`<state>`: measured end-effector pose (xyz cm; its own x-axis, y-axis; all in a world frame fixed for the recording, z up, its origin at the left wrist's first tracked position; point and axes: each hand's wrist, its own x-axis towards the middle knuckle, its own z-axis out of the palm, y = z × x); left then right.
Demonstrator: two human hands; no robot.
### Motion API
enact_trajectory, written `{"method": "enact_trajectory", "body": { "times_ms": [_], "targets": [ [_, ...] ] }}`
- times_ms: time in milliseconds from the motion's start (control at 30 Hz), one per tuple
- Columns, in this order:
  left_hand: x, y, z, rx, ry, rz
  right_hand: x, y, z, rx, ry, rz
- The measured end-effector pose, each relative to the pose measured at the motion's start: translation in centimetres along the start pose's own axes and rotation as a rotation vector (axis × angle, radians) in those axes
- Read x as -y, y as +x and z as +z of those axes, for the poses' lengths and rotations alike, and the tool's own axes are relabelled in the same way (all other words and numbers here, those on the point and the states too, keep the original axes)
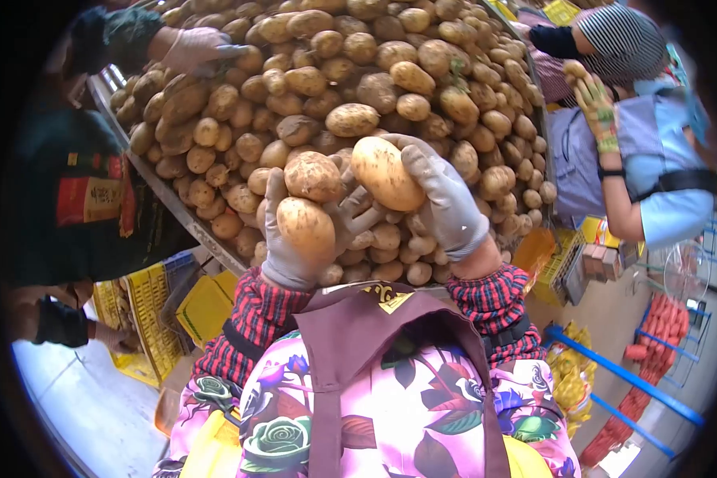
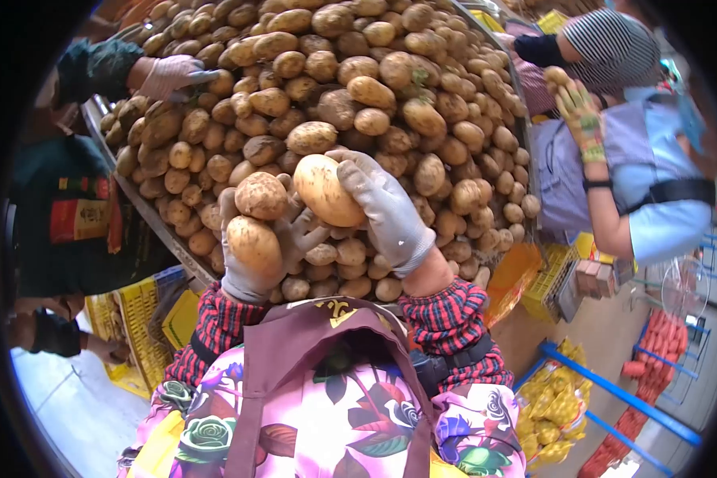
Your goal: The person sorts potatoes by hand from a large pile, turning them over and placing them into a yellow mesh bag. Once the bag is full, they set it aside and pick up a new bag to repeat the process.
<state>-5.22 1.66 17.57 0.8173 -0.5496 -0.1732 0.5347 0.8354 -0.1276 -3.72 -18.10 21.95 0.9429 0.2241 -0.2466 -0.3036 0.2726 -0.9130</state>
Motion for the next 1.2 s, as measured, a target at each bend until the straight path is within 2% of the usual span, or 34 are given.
{"method": "enact_trajectory", "body": {
  "times_ms": [67, 133, 200, 233, 267, 300, 333, 367, 400, 433, 467, 500, 533, 567, 600, 667, 700, 767, 800, 833, 867, 900, 933, 1000, 1033, 1067, 1100, 1133, 1167, 1200],
  "targets": [
    [1.2, 0.4, 0.1, -0.046, 0.025, -0.038, -1.6, -1.3, -0.9, -0.111, 0.251, -0.042],
    [1.7, -0.4, -0.5, 0.016, -0.02, -0.125, -2.1, -2.6, -1.7, -0.072, 0.059, -0.09],
    [2.5, -0.4, -1.1, 0.269, 0.008, -0.251, -3.0, -3.2, -2.4, -0.076, -0.108, -0.089],
    [3.3, -0.6, -1.0, 0.136, 0.093, -0.181, -3.3, -3.8, -2.7, -0.087, -0.098, -0.097],
    [4.0, -0.7, -0.8, 0.01, 0.179, -0.109, -3.5, -4.2, -2.9, -0.098, -0.297, -0.155],
    [4.4, -1.1, -0.7, -0.016, 0.203, -0.119, -3.5, -4.5, -3.3, -0.109, -0.501, -0.212],
    [4.8, -1.4, -0.5, -0.041, 0.226, -0.13, -3.1, -5.2, -3.4, -0.122, -0.498, -0.215],
    [4.8, -1.7, -0.8, 0.067, 0.188, -0.161, -2.3, -6.1, -3.5, -0.105, -0.36, -0.245],
    [4.9, -2.0, -1.2, 0.069, 0.125, -0.164, -1.5, -7.4, -3.5, -0.087, -0.218, -0.265],
    [4.9, -2.2, -1.6, 0.034, 0.066, -0.144, 0.4, -9.6, -3.9, 0.032, -0.076, -0.055],
    [5.0, -2.5, -2.1, 0.003, 0.035, -0.12, 0.2, -10.7, -4.2, 0.084, -0.003, 0.032],
    [5.2, -2.7, -2.4, -0.005, 0.053, -0.097, -1.0, -10.9, -4.4, 0.042, -0.332, -0.191],
    [5.6, -2.8, -2.9, 0.03, 0.18, -0.085, -1.8, -10.8, -4.0, -0.003, -0.66, -0.418],
    [6.1, -2.9, -3.2, 0.064, 0.307, -0.068, -2.1, -11.3, -3.2, -0.101, -0.74, -0.526],
    [6.7, -3.0, -4.2, 0.045, 0.559, 0.006, -3.1, -11.2, -3.0, -0.227, -0.782, -0.589],
    [7.2, -2.4, -3.7, -0.064, 0.724, -0.055, -4.3, -10.6, -3.3, -0.378, -0.789, -0.706],
    [7.8, -2.5, -3.0, -0.024, 1.295, 0.032, -4.9, -10.6, -3.2, -0.39, -0.772, -0.694],
    [8.0, -2.6, -3.4, 0.032, 1.87, 0.096, -5.9, -10.8, -3.3, -0.477, -0.449, -0.562],
    [7.7, -2.5, -4.6, -0.054, 1.563, 0.014, -5.8, -11.2, -3.6, -0.493, -0.44, -0.55],
    [7.5, -2.2, -5.3, -0.136, 1.253, -0.063, -5.3, -11.8, -4.2, -0.413, -0.118, -0.378],
    [7.1, -2.3, -5.7, -0.027, 0.814, -0.152, -5.1, -12.6, -5.0, -0.329, 0.204, -0.209],
    [6.8, -2.3, -5.8, 0.01, 0.248, -0.281, -5.9, -13.5, -6.4, -0.377, 0.179, -0.219],
    [6.5, -2.2, -5.9, -0.002, -0.162, -0.432, -6.1, -14.9, -7.6, -0.492, 0.236, -0.205],
    [6.4, -1.9, -5.8, -0.068, 0.06, -0.47, -10.3, -17.3, -12.1, -0.958, -0.295, -0.367],
    [6.9, -1.4, -5.8, -0.084, 0.167, -0.492, -9.9, -19.8, -11.9, -0.944, -0.249, -0.287],
    [7.8, -0.9, -5.8, -0.098, 0.276, -0.509, -9.7, -21.2, -11.1, -0.866, -0.087, -0.275],
    [8.7, -0.7, -5.7, -0.199, 0.511, -0.523, -9.4, -22.0, -10.0, -0.748, 0.127, -0.234],
    [9.5, -0.5, -5.4, -0.292, 0.755, -0.528, -9.4, -22.1, -8.7, -0.622, -0.039, -0.212],
    [10.3, -0.1, -4.7, -0.291, 0.569, -0.655, -9.3, -22.1, -7.4, -0.498, -0.203, -0.209],
    [11.3, 0.1, -4.8, -0.371, 0.504, -0.715, -8.9, -22.3, -7.4, -0.382, -0.545, -0.133]
  ]
}}
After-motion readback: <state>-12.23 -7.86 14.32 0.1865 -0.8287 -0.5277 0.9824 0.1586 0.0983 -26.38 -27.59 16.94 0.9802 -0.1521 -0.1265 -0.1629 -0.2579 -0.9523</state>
